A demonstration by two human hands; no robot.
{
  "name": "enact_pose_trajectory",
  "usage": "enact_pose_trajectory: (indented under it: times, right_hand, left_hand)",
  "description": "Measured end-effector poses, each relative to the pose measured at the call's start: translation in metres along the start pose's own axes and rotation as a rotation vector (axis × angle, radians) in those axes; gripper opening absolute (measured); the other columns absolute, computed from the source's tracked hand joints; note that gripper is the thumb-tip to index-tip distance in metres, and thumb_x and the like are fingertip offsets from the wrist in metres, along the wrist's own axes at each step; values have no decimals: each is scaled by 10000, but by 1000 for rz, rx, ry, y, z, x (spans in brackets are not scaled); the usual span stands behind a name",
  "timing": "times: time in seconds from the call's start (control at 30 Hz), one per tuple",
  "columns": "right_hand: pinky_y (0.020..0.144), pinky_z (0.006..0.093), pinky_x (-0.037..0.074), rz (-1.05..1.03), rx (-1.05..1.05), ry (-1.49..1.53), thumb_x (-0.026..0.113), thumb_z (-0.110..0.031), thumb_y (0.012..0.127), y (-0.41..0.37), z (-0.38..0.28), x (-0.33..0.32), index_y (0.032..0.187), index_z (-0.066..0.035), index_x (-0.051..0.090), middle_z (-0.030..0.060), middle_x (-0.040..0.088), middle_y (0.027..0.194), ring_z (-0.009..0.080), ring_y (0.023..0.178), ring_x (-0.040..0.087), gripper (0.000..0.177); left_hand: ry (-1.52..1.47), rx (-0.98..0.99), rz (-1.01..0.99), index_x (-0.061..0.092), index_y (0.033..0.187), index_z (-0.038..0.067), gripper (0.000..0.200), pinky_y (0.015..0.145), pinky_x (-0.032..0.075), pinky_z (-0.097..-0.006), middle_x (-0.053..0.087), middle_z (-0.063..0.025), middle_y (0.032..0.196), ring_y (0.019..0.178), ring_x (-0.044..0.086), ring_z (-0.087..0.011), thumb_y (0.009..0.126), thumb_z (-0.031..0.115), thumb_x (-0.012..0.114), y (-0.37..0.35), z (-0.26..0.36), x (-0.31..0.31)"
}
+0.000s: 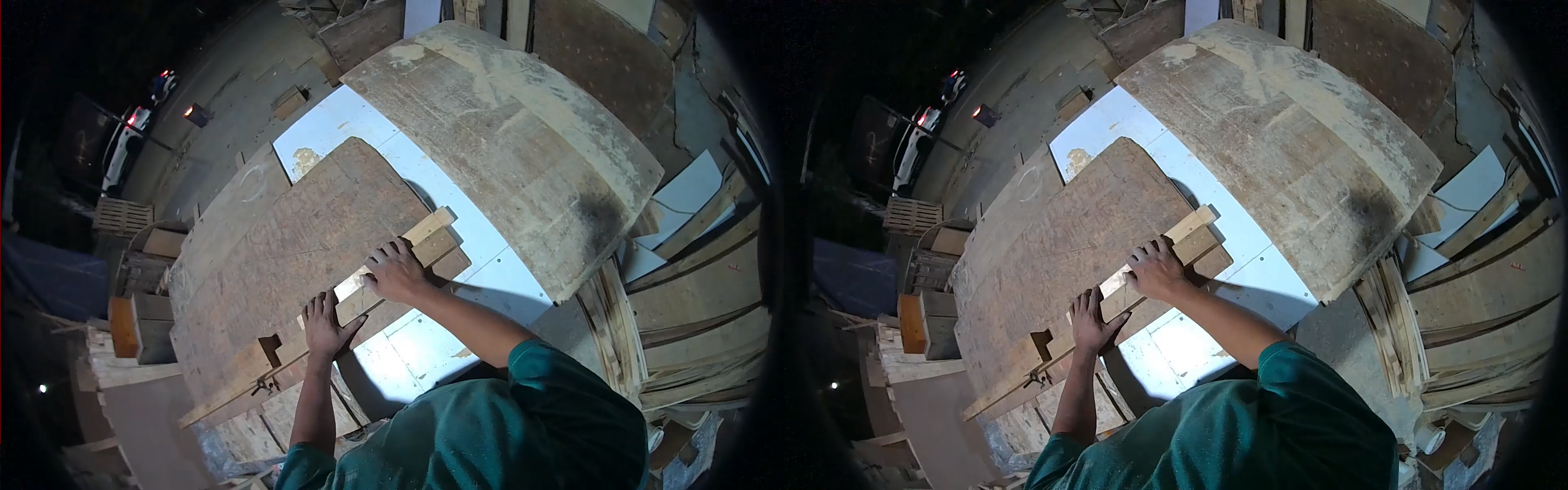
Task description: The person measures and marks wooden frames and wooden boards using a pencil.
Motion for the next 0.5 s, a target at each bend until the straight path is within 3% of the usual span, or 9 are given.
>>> enact_pose_trajectory:
  times: [0.1,0.5]
  right_hand:
    - [1078,494,225,86,-23,-1,538,-428,886,0,-1,1,1090,-86,640,123,584,1102,289,1148,465,411]
    - [1050,479,250,70,-51,-41,545,-420,874,5,0,3,1066,-71,641,112,595,1081,270,1112,481,410]
  left_hand:
    - [10,-3,-1,466,1307,-4,959,1032,303,-495,509,-204,1261,1177,451,-376,662,671,682,0,1,-4]
    - [-1,-41,-54,437,1338,8,986,1066,267,-501,491,-199,1277,1207,422,-380,662,685,677,4,2,-9]
Point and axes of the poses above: each hand's wrist, its own y-axis towards the middle knuckle, its own x-axis out of the palm, z = x × y, the point moved 3 cm from there along y, towards the middle knuckle
